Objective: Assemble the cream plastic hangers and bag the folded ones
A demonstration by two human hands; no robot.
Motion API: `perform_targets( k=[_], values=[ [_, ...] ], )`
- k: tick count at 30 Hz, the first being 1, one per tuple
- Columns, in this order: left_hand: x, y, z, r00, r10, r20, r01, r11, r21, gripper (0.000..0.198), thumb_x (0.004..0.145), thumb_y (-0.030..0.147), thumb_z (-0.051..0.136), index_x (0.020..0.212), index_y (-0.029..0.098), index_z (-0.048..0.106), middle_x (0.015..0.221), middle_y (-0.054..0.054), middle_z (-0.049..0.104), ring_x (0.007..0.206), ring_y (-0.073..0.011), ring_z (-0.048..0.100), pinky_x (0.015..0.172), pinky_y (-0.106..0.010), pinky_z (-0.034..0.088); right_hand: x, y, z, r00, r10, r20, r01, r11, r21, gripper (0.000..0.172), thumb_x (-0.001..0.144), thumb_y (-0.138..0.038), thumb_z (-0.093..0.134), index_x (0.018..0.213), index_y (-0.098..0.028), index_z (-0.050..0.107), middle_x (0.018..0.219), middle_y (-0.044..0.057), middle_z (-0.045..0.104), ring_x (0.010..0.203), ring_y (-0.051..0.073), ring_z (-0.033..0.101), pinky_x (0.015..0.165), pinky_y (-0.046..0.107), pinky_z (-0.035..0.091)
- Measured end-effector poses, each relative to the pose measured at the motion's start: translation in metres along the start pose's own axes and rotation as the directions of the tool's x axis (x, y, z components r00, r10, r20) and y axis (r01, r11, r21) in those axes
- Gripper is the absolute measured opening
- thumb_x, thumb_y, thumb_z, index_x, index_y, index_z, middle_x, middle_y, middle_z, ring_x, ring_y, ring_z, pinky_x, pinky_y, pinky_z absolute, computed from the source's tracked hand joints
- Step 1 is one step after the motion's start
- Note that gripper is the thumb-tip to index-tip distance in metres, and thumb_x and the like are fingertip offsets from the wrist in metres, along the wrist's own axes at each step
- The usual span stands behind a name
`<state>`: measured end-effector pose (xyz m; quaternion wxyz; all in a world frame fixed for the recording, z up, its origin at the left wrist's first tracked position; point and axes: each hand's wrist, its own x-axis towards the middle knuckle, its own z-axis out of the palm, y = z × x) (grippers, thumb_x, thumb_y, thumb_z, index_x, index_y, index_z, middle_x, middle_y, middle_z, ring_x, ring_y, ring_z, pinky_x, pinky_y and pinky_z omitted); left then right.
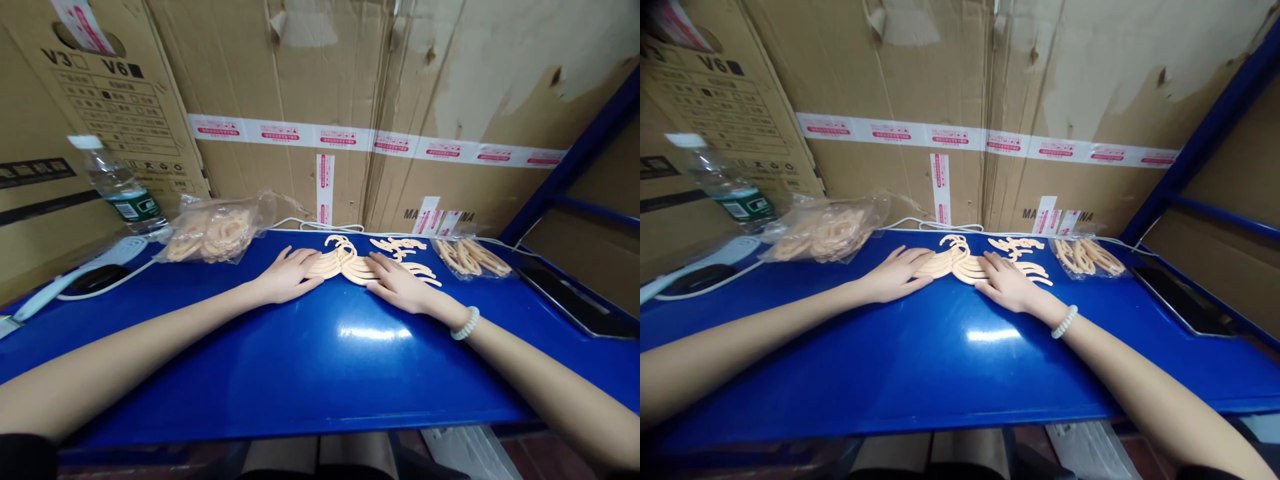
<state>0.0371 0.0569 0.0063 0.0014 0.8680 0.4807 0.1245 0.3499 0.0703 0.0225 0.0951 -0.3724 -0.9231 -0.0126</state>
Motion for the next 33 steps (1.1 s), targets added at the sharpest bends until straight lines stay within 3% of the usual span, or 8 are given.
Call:
perform_targets(
  k=[3,7,10,12,15,18,26,33],
  values=[
    [-0.011,0.006,-0.002,0.997,0.029,-0.076,-0.026,0.999,0.041,0.061,0.103,0.048,0.041,0.151,0.011,0.041,0.155,-0.020,0.048,0.145,-0.0349,0.042,0.122,-0.063,0.021,0.002,0.020,-0.011,0.999,0.022,-0.042,-0.024,0.999,-0.043,0.057,0.105,-0.047,0.034,0.144,-0.010,0.054,0.152,0.022,0.050,0.145,0.034,0.043,0.119,0.049,0.036],
    [-0.038,0.023,-0.010,0.977,0.176,-0.124,-0.165,0.982,0.093,0.051,0.103,0.040,0.044,0.147,0.014,0.047,0.150,-0.018,0.053,0.141,-0.0346,0.046,0.120,-0.062,0.024,-0.004,0.057,-0.025,0.992,0.104,-0.077,-0.111,0.990,-0.091,0.044,0.104,-0.036,0.035,0.125,-0.013,0.067,0.130,0.021,0.064,0.125,0.035,0.057,0.109,0.052,0.044],
    [-0.059,0.038,-0.015,0.937,0.314,-0.155,-0.297,0.947,0.121,0.042,0.104,0.034,0.045,0.140,0.014,0.054,0.142,-0.016,0.060,0.134,-0.0333,0.053,0.115,-0.057,0.033,-0.011,0.081,-0.025,0.986,0.151,-0.076,-0.158,0.982,-0.105,0.037,0.101,-0.031,0.040,0.114,-0.016,0.071,0.119,0.019,0.068,0.111,0.033,0.063,0.099,0.048,0.050],
    [-0.067,0.045,-0.015,0.904,0.384,-0.190,-0.365,0.922,0.127,0.034,0.104,0.028,0.044,0.131,0.014,0.060,0.132,-0.014,0.066,0.124,-0.0305,0.059,0.109,-0.050,0.040,-0.013,0.090,-0.022,0.981,0.176,-0.084,-0.185,0.976,-0.117,0.037,0.101,-0.032,0.041,0.118,-0.016,0.069,0.118,0.019,0.068,0.108,0.032,0.063,0.097,0.047,0.050],
    [-0.071,0.050,-0.012,0.856,0.447,-0.260,-0.435,0.894,0.105,0.027,0.105,0.019,0.042,0.118,0.014,0.065,0.116,-0.010,0.073,0.107,-0.0239,0.066,0.101,-0.042,0.045,-0.013,0.095,-0.019,0.976,0.196,-0.096,-0.208,0.969,-0.136,0.037,0.101,-0.032,0.040,0.124,-0.016,0.065,0.120,0.018,0.067,0.109,0.031,0.062,0.096,0.045,0.049],
    [-0.070,0.049,-0.008,0.829,0.458,-0.322,-0.459,0.885,0.079,0.025,0.103,0.016,0.044,0.113,0.014,0.066,0.113,-0.010,0.073,0.103,-0.0224,0.067,0.098,-0.039,0.047,-0.013,0.093,-0.021,0.976,0.198,-0.085,-0.210,0.964,-0.162,0.035,0.101,-0.027,0.040,0.120,-0.017,0.067,0.114,0.016,0.069,0.104,0.029,0.063,0.093,0.042,0.049],
    [-0.070,0.045,-0.005,0.825,0.433,-0.363,-0.456,0.890,0.027,0.023,0.102,0.016,0.047,0.110,0.015,0.068,0.115,-0.011,0.073,0.103,-0.0234,0.068,0.093,-0.039,0.051,-0.013,0.091,-0.028,0.980,0.189,-0.058,-0.197,0.952,-0.232,0.033,0.096,-0.022,0.044,0.112,-0.015,0.073,0.115,0.015,0.073,0.106,0.031,0.064,0.094,0.042,0.049],
    [-0.069,0.044,-0.004,0.831,0.430,-0.352,-0.456,0.890,0.010,0.022,0.102,0.016,0.047,0.111,0.016,0.067,0.119,-0.011,0.071,0.105,-0.0235,0.068,0.093,-0.039,0.052,-0.011,0.091,-0.029,0.992,0.108,-0.063,-0.121,0.959,-0.255,0.036,0.094,-0.017,0.046,0.111,-0.015,0.077,0.117,0.015,0.075,0.109,0.033,0.063,0.097,0.045,0.050]
  ],
)
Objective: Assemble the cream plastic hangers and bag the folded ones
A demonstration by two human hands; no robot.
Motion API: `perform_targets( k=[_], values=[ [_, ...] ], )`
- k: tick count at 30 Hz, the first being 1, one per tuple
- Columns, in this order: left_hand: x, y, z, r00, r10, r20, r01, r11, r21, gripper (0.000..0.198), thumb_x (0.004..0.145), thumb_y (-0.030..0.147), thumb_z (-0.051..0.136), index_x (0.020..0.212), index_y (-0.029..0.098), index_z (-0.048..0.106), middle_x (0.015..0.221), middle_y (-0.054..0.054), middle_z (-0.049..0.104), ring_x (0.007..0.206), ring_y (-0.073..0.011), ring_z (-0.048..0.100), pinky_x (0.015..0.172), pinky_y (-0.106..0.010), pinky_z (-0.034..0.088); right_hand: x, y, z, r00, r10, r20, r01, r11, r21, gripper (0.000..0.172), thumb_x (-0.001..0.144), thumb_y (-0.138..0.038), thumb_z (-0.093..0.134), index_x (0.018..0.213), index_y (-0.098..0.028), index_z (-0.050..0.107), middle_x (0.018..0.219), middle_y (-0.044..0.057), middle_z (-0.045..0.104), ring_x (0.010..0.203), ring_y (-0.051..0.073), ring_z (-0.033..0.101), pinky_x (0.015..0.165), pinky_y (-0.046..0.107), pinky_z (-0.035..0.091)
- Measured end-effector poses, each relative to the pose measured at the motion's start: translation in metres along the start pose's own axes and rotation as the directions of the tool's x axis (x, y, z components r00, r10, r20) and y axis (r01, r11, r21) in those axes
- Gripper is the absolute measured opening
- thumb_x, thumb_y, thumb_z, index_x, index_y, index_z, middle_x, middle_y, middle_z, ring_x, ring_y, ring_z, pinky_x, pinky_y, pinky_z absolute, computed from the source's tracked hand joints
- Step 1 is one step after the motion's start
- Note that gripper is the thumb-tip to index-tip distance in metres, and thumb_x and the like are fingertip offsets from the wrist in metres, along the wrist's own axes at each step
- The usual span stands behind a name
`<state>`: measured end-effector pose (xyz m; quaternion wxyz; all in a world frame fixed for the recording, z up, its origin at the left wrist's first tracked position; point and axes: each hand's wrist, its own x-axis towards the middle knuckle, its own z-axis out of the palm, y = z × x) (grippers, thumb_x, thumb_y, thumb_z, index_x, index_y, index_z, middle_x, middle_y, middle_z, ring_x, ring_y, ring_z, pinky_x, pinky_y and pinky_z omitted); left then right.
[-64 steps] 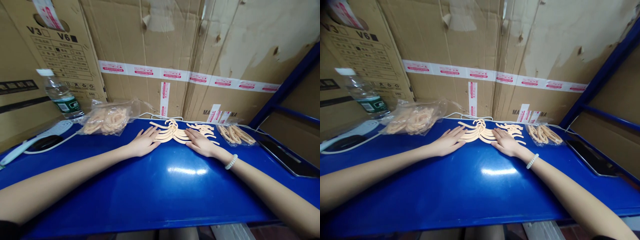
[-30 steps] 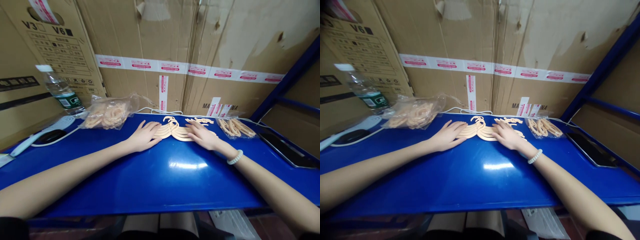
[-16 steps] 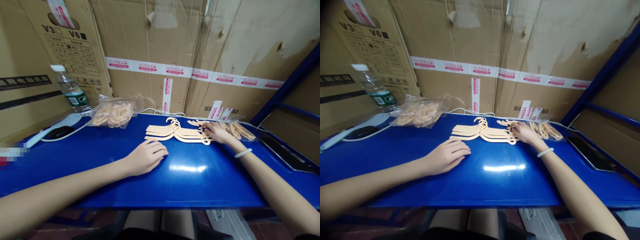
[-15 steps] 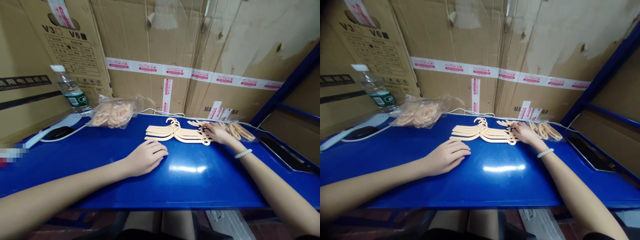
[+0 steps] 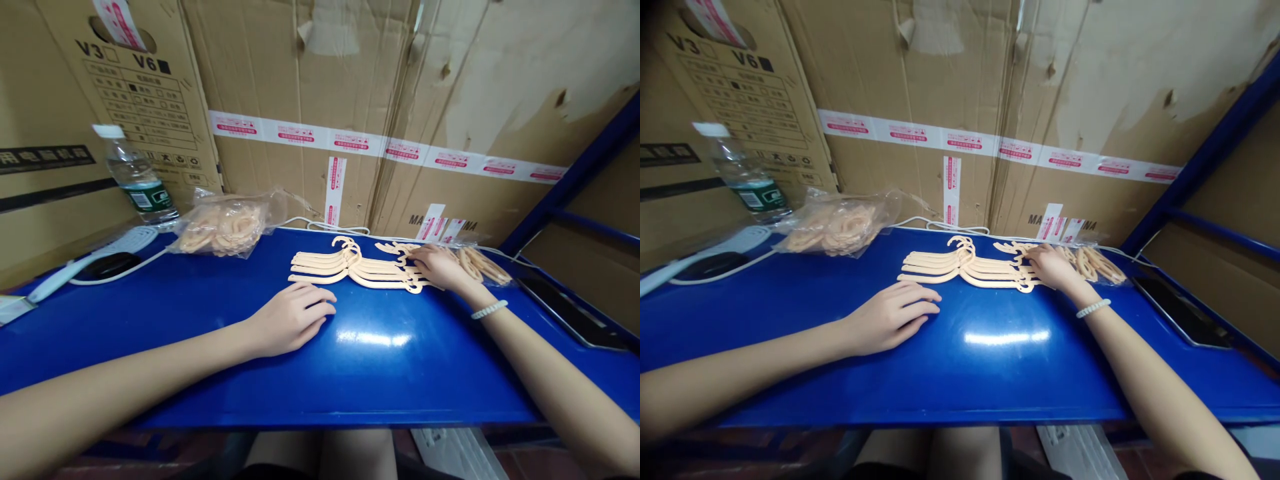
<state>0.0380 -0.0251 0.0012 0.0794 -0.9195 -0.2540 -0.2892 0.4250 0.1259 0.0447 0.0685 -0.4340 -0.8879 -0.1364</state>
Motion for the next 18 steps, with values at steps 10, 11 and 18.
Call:
perform_targets(
  k=[10,11,18],
  values=[
    [0.001,0.000,-0.001,1.000,0.014,-0.020,-0.014,1.000,-0.013,0.021,0.101,0.015,0.048,0.109,0.016,0.067,0.116,-0.010,0.072,0.103,-0.0222,0.068,0.092,-0.038,0.052,0.002,0.013,-0.004,0.990,-0.024,-0.138,0.036,0.996,0.086,0.024,0.088,-0.015,0.055,0.090,-0.015,0.079,0.095,0.016,0.073,0.096,0.032,0.066,0.088,0.043,0.055],
    [0.001,0.001,-0.001,1.000,0.011,-0.021,-0.012,1.000,-0.020,0.021,0.101,0.015,0.048,0.109,0.016,0.067,0.116,-0.010,0.072,0.103,-0.0221,0.068,0.092,-0.038,0.052,0.002,0.012,-0.005,0.988,-0.018,-0.152,0.033,0.994,0.100,0.024,0.088,-0.016,0.055,0.089,-0.015,0.079,0.094,0.015,0.072,0.094,0.031,0.066,0.087,0.042,0.055],
    [0.002,0.000,-0.004,0.999,-0.035,0.006,0.036,0.992,-0.121,0.021,0.100,0.015,0.049,0.109,0.016,0.067,0.115,-0.011,0.072,0.103,-0.0227,0.068,0.092,-0.039,0.052,0.005,0.000,-0.012,0.967,0.024,-0.252,0.023,0.983,0.183,0.028,0.093,-0.022,0.048,0.089,-0.018,0.076,0.095,0.014,0.070,0.087,0.027,0.069,0.081,0.040,0.057]
  ],
)
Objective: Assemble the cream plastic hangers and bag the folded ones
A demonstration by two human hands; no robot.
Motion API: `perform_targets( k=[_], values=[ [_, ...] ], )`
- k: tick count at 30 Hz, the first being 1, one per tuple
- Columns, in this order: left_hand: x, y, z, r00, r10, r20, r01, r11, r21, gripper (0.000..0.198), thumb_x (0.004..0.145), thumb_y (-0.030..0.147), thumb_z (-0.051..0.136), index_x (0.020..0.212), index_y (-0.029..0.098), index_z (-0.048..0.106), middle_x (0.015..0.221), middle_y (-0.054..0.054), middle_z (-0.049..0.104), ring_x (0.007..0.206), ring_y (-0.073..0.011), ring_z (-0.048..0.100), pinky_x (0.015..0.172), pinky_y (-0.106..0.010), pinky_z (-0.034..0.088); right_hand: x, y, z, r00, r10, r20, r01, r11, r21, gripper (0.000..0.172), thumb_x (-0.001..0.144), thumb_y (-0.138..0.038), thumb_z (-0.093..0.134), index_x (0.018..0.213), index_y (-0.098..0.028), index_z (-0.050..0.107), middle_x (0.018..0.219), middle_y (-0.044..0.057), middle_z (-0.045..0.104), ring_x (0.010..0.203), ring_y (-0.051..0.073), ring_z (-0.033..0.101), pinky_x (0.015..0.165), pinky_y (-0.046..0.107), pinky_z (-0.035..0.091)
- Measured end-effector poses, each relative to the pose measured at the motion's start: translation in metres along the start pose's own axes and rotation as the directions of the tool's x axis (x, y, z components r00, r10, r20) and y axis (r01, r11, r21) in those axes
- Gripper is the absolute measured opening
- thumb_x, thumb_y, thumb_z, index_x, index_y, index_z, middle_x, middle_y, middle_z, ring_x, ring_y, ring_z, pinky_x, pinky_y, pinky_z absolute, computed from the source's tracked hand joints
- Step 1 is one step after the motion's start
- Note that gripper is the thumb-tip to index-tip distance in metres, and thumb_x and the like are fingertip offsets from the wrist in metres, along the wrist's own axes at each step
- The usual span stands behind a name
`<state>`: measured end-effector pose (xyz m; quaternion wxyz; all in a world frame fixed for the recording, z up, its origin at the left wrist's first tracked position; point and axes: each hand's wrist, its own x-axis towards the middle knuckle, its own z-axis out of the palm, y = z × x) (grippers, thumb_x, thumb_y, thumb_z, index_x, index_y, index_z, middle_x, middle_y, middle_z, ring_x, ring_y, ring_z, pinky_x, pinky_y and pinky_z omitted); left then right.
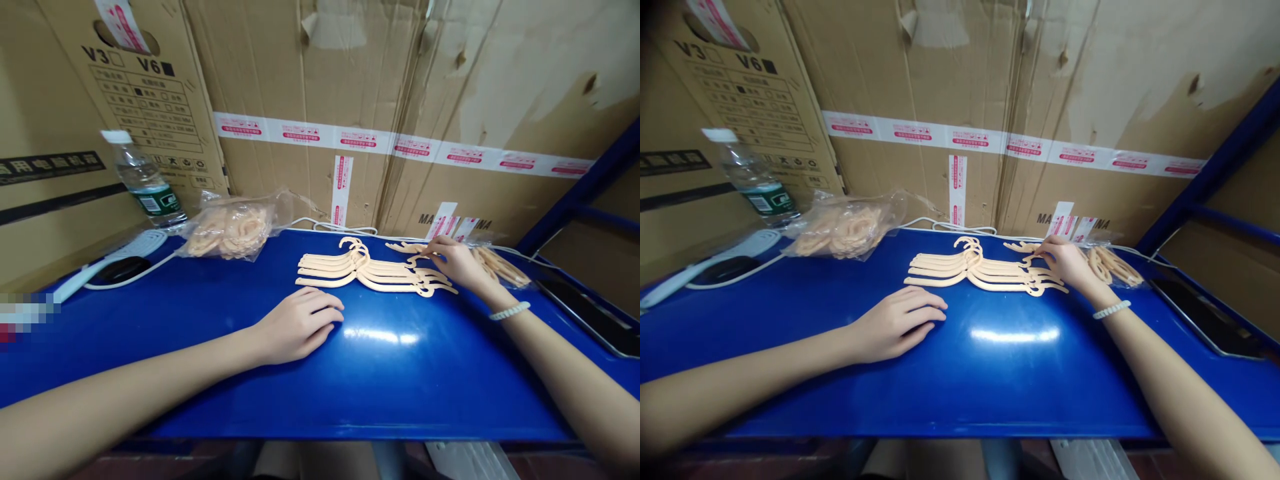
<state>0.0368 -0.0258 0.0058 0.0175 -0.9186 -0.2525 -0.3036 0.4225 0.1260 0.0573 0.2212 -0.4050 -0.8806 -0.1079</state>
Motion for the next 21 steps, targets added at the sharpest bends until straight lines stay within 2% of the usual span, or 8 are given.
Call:
perform_targets(
  k=[6,9,11,13,15,17,19,21],
  values=[
    [-0.001,0.003,-0.006,0.994,-0.103,0.020,0.105,0.960,-0.259,0.023,0.097,0.014,0.052,0.116,0.018,0.065,0.117,-0.011,0.071,0.110,-0.0214,0.067,0.097,-0.035,0.052,0.000,-0.035,-0.007,0.968,0.122,-0.219,-0.098,0.989,0.114,0.029,0.100,-0.037,0.050,0.095,-0.024,0.075,0.098,0.011,0.075,0.089,0.027,0.072,0.083,0.042,0.058],
    [0.000,0.005,-0.009,0.966,-0.252,0.054,0.250,0.871,-0.422,0.024,0.095,0.015,0.056,0.117,0.018,0.064,0.116,-0.009,0.071,0.109,-0.0203,0.067,0.097,-0.034,0.054,-0.003,-0.068,-0.010,0.928,0.200,-0.313,-0.127,0.963,0.239,0.023,0.097,-0.043,0.059,0.094,-0.026,0.074,0.094,0.008,0.078,0.081,0.026,0.072,0.081,0.042,0.059],
    [0.001,0.004,-0.010,0.933,-0.345,0.102,0.350,0.800,-0.488,0.026,0.092,0.017,0.060,0.118,0.019,0.065,0.117,-0.008,0.071,0.110,-0.0212,0.068,0.098,-0.036,0.054,-0.004,-0.093,-0.010,0.916,0.256,-0.310,-0.126,0.915,0.383,0.021,0.094,-0.045,0.067,0.094,-0.025,0.072,0.093,0.007,0.078,0.080,0.024,0.073,0.077,0.040,0.061],
    [0.002,0.003,-0.009,0.896,-0.415,0.156,0.428,0.718,-0.549,0.032,0.090,0.022,0.065,0.123,0.021,0.064,0.127,-0.010,0.069,0.118,-0.0238,0.065,0.100,-0.040,0.054,-0.005,-0.118,-0.009,0.920,0.323,-0.220,-0.124,0.774,0.621,0.022,0.092,-0.046,0.070,0.094,-0.024,0.070,0.091,0.007,0.078,0.083,0.024,0.075,0.075,0.037,0.062],
    [0.003,0.003,-0.007,0.863,-0.464,0.202,0.474,0.603,-0.642,0.043,0.089,0.026,0.068,0.132,0.022,0.060,0.138,-0.011,0.063,0.127,-0.0255,0.061,0.101,-0.040,0.054,-0.006,-0.141,-0.006,0.945,0.326,-0.003,-0.185,0.546,0.817,0.024,0.091,-0.046,0.072,0.093,-0.022,0.067,0.085,0.006,0.078,0.077,0.022,0.075,0.066,0.033,0.061],
    [0.005,0.004,-0.004,0.837,-0.490,0.244,0.487,0.462,-0.742,0.053,0.088,0.029,0.071,0.138,0.023,0.055,0.136,-0.012,0.063,0.124,-0.0249,0.062,0.095,-0.038,0.057,-0.008,-0.161,0.000,0.945,0.257,0.203,-0.285,0.338,0.897,0.026,0.091,-0.046,0.073,0.090,-0.021,0.065,0.081,0.006,0.078,0.070,0.019,0.074,0.059,0.030,0.059],
    [0.007,0.007,0.000,0.819,-0.505,0.272,0.476,0.333,-0.814,0.049,0.089,0.031,0.071,0.135,0.021,0.056,0.123,-0.011,0.069,0.109,-0.0222,0.069,0.083,-0.033,0.060,-0.012,-0.177,0.008,0.932,0.166,0.321,-0.352,0.214,0.911,0.026,0.090,-0.045,0.073,0.089,-0.021,0.065,0.081,0.006,0.079,0.068,0.018,0.074,0.058,0.028,0.059],
    [0.010,0.011,0.002,0.802,-0.519,0.296,0.471,0.245,-0.847,0.035,0.093,0.036,0.068,0.122,0.018,0.063,0.103,-0.009,0.072,0.089,-0.0187,0.072,0.072,-0.029,0.060,-0.015,-0.186,0.015,0.929,0.075,0.362,-0.370,0.179,0.912,0.026,0.090,-0.046,0.074,0.090,-0.021,0.066,0.080,0.005,0.078,0.069,0.018,0.074,0.057,0.028,0.058]
  ],
)
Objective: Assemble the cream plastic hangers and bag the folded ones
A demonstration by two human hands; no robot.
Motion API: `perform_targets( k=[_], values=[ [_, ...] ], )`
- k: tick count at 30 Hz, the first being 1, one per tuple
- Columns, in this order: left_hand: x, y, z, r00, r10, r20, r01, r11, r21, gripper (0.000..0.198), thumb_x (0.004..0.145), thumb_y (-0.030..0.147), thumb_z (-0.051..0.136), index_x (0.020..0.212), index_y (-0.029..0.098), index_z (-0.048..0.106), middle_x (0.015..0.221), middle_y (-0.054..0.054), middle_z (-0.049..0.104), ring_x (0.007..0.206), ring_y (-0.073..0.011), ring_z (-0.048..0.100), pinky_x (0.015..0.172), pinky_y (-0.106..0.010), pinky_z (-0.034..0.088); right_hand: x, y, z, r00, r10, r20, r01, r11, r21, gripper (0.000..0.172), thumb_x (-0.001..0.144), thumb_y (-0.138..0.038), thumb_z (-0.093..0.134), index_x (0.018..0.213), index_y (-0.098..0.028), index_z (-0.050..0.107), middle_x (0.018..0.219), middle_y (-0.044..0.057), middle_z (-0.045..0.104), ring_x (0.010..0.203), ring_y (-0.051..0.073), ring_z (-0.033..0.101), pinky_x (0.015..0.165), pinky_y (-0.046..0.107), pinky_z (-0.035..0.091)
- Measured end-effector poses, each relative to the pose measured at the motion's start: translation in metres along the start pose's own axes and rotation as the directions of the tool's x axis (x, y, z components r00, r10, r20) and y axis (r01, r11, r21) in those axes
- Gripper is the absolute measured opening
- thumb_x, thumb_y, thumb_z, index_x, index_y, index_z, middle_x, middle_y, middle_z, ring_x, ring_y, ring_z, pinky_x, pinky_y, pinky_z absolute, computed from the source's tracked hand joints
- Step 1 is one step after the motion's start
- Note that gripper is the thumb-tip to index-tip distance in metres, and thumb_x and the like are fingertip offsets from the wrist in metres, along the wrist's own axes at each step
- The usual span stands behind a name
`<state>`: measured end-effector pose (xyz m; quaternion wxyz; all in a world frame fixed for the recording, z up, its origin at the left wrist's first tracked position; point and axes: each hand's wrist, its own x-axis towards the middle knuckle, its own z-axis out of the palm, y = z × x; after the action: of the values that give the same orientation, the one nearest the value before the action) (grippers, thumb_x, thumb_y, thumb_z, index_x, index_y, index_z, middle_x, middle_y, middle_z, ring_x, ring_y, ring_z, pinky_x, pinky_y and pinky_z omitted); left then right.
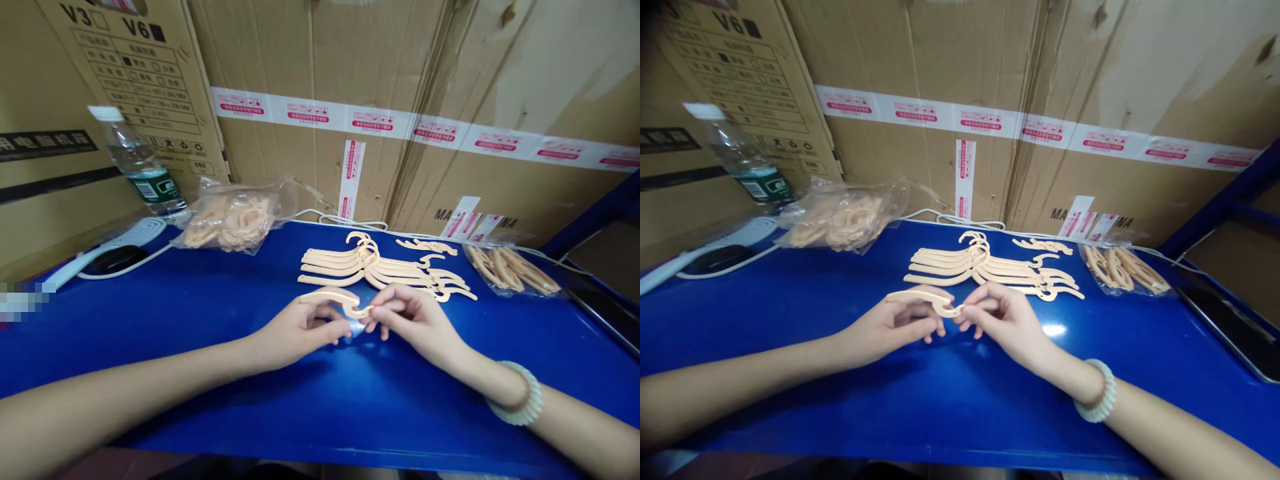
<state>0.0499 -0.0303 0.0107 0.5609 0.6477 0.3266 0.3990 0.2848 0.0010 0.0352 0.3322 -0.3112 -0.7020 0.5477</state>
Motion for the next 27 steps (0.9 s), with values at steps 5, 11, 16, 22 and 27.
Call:
perform_targets(
  k=[5,11,16,22,27],
  values=[
    [0.001,0.003,0.001,0.988,-0.123,-0.095,0.108,0.983,-0.145,0.040,0.093,0.054,0.065,0.099,0.014,0.064,0.087,-0.008,0.072,0.070,-0.0165,0.071,0.061,-0.027,0.059,-0.001,-0.004,-0.009,0.965,-0.211,0.153,0.258,0.858,-0.444,0.017,0.097,-0.038,0.066,0.104,-0.024,0.072,0.095,0.006,0.078,0.083,0.020,0.073,0.074,0.035,0.061],
    [0.000,0.002,-0.016,0.934,-0.211,-0.289,0.135,0.956,-0.262,0.041,0.087,0.052,0.074,0.092,0.016,0.056,0.092,-0.007,0.074,0.064,-0.0126,0.068,0.058,-0.024,0.055,0.005,-0.003,-0.052,0.878,-0.383,0.288,0.400,0.258,-0.879,0.021,0.102,-0.027,0.052,0.110,-0.023,0.071,0.102,0.013,0.074,0.098,0.029,0.067,0.086,0.049,0.056],
    [0.001,0.002,-0.024,0.907,-0.254,-0.336,0.136,0.931,-0.338,0.038,0.082,0.043,0.081,0.088,0.014,0.058,0.087,-0.005,0.072,0.065,-0.0100,0.066,0.059,-0.022,0.051,0.017,0.020,-0.066,0.912,-0.359,0.199,0.304,0.265,-0.915,0.020,0.102,-0.025,0.049,0.094,-0.020,0.067,0.092,0.011,0.069,0.083,0.025,0.066,0.072,0.040,0.056],
    [0.011,0.001,-0.026,0.917,-0.212,-0.337,0.092,0.936,-0.339,0.031,0.077,0.031,0.085,0.083,0.014,0.060,0.082,-0.002,0.069,0.065,-0.0096,0.060,0.062,-0.025,0.047,0.032,0.030,-0.070,0.936,-0.335,0.105,0.209,0.292,-0.933,0.014,0.100,-0.024,0.050,0.095,-0.022,0.064,0.097,0.010,0.067,0.088,0.025,0.067,0.076,0.040,0.057],
    [0.024,-0.001,-0.028,0.940,-0.151,-0.305,0.056,0.953,-0.299,0.030,0.072,0.031,0.087,0.080,0.014,0.064,0.086,-0.003,0.067,0.070,-0.0101,0.057,0.067,-0.027,0.046,0.032,0.027,-0.070,0.918,-0.375,0.128,0.236,0.260,-0.936,0.009,0.096,-0.022,0.053,0.092,-0.022,0.061,0.093,0.011,0.067,0.089,0.028,0.062,0.079,0.046,0.055]
  ],
)
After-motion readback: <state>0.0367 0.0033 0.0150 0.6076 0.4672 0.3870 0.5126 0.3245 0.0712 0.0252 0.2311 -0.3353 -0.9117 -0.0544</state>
